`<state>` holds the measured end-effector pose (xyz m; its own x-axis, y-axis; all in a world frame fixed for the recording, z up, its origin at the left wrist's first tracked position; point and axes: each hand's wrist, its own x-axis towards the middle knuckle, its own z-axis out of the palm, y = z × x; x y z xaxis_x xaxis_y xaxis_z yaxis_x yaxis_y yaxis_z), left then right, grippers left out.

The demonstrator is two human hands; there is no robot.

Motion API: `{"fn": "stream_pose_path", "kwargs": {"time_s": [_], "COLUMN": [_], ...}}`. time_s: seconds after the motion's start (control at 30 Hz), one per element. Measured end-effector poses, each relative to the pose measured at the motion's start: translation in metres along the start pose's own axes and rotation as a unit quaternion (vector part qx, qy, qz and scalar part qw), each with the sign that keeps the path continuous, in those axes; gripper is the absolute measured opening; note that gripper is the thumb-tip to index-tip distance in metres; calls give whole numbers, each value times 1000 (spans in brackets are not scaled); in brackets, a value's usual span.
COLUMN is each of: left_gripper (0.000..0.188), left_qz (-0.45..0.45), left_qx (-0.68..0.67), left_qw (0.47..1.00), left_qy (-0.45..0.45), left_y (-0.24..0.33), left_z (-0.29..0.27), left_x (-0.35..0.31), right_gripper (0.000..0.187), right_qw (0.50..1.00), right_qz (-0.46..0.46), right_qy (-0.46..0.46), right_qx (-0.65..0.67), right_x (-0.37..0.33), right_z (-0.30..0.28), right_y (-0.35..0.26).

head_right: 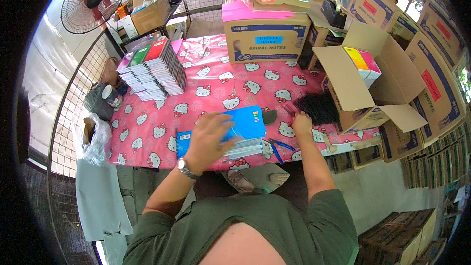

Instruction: The person manually binds spiral notebooks by threading a plastic coil through the holes and then places the finished notebooks into a cardboard box.

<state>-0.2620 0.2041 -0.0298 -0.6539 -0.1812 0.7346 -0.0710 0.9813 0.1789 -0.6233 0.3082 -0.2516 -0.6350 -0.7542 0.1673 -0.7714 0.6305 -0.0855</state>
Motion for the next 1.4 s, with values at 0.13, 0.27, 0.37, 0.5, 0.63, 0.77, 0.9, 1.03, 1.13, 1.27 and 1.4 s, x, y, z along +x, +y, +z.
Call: {"fn": "stream_pose_path", "kwargs": {"time_s": [0.13,0.27,0.37,0.5,0.63,0.77,0.9,1.03,1.13,1.27,1.4], "left_gripper": [27,24,22,20,20,21,21,21,21,20,20], "left_qz": [33,-20,-40,-15,-24,-25,-16,-6,-34,-54,-62], "left_qx": [103,4,19,63,57,48,37,9,-4,4,17], "left_qw": [961,955,963,983,992,995,997,999,998,997,996], "left_qy": [-256,-297,-267,-170,-108,-82,-67,-34,-49,-53,-54], "left_y": [19,15,4,-3,5,6,7,5,6,11,11], "left_z": [10,-18,-27,-10,-4,0,0,5,2,4,5], "left_x": [18,47,62,64,61,56,53,52,52,55,56], "right_gripper": [34,42,46,34,25,22,21,20,20,26,28], "right_qw": [993,966,895,851,849,849,818,772,798,827,832], "right_qz": [48,-61,-226,-301,-324,-301,-291,-206,-268,-319,-328], "right_qy": [63,133,149,119,163,141,24,-74,-100,46,94], "right_qx": [82,213,354,413,383,410,495,597,531,462,438], "right_x": [7,10,-6,-43,-51,-63,-60,-57,-59,-60,-61], "right_z": [-26,-77,-152,-234,-240,-249,-253,-256,-263,-264,-260], "right_y": [2,6,-42,-97,-106,-123,-120,-123,-116,-124,-122]}}
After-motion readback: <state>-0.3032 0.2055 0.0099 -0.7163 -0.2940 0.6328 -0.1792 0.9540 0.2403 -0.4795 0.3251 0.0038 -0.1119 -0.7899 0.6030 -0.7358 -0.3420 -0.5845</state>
